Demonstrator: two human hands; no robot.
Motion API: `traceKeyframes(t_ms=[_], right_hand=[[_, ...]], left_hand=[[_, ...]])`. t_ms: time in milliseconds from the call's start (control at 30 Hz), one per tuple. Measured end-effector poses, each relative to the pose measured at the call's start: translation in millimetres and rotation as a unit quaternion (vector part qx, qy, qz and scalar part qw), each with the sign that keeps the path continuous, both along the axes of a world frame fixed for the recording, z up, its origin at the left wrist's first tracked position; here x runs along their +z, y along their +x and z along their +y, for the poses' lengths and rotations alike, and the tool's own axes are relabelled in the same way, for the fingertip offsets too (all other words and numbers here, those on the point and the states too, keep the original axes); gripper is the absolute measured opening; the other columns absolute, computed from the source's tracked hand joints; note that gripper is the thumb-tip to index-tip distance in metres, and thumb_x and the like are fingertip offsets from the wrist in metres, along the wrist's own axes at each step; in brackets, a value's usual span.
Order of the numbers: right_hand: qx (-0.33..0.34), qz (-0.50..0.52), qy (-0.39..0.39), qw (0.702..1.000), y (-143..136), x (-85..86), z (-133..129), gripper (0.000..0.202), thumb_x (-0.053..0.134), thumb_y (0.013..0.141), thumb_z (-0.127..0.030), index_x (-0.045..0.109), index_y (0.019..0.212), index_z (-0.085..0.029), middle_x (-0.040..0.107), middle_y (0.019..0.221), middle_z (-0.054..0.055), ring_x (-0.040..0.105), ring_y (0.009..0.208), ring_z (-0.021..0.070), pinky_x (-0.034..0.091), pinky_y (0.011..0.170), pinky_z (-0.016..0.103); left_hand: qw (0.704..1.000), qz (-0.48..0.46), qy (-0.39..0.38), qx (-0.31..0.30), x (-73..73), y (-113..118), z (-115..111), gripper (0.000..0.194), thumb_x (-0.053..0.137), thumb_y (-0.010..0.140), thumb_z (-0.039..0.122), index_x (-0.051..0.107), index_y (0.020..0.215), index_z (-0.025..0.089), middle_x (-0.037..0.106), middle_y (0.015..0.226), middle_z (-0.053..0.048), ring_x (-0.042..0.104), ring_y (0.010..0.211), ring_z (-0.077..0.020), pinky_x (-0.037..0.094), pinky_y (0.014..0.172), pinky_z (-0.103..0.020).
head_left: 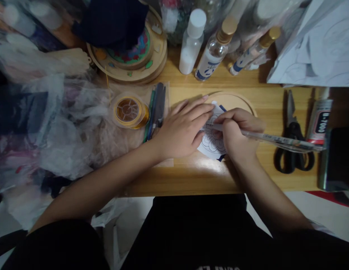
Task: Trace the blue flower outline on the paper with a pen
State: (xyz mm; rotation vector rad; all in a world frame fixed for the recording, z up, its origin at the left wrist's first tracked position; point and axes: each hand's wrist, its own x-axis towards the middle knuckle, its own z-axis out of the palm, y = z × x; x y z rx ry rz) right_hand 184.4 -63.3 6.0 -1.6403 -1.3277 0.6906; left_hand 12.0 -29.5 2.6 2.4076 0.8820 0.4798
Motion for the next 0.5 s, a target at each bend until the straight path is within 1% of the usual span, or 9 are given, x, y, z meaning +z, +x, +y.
traceKeyframes(t_ms=[200, 333, 433, 500], right_hand=[[0.000, -0.009, -0.008, 1.000, -0.4, 3.2, 0.5, 0.019, 0.051, 0.070, -0.018, 0.069, 0.062, -0.021, 0.060, 0.053, -0.002, 0.060, 0.055, 0.0143, 0.049, 0.057, 0.029], [0.003, -0.018, -0.012, 1.000, -0.2, 3.7, 0.2, 0.021, 0.050, 0.070, -0.018, 0.069, 0.062, -0.022, 0.059, 0.052, -0.002, 0.060, 0.055, 0.0142, 0.049, 0.057, 0.029], [0.006, -0.012, -0.005, 1.000, 0.1, 3.1, -0.2, 0.020, 0.050, 0.070, -0.017, 0.068, 0.062, -0.022, 0.058, 0.051, -0.003, 0.059, 0.054, 0.0135, 0.048, 0.056, 0.029], [0.007, -0.011, -0.002, 1.000, 0.4, 2.6, -0.3, 0.020, 0.050, 0.070, -0.016, 0.067, 0.061, -0.022, 0.058, 0.052, -0.003, 0.058, 0.053, 0.0129, 0.047, 0.056, 0.028]], left_hand=[[1.000, 0.005, 0.010, 0.001, -0.4, -0.1, 0.3, 0.050, 0.054, 0.091, 0.015, 0.056, 0.140, 0.009, 0.055, 0.152, -0.016, 0.039, 0.152, -0.0322, 0.031, 0.124, -0.052], [1.000, 0.003, 0.010, 0.000, -0.3, -0.4, 0.5, 0.049, 0.055, 0.091, 0.016, 0.056, 0.140, 0.010, 0.055, 0.153, -0.014, 0.040, 0.152, -0.0313, 0.031, 0.124, -0.051], [1.000, 0.003, 0.012, 0.000, -0.4, -0.5, 0.7, 0.049, 0.055, 0.091, 0.016, 0.057, 0.139, 0.010, 0.055, 0.153, -0.014, 0.040, 0.152, -0.0311, 0.031, 0.124, -0.050], [1.000, 0.003, 0.009, 0.002, -0.7, -0.5, 0.8, 0.049, 0.056, 0.090, 0.016, 0.057, 0.139, 0.011, 0.055, 0.153, -0.013, 0.040, 0.152, -0.0309, 0.031, 0.124, -0.050]])
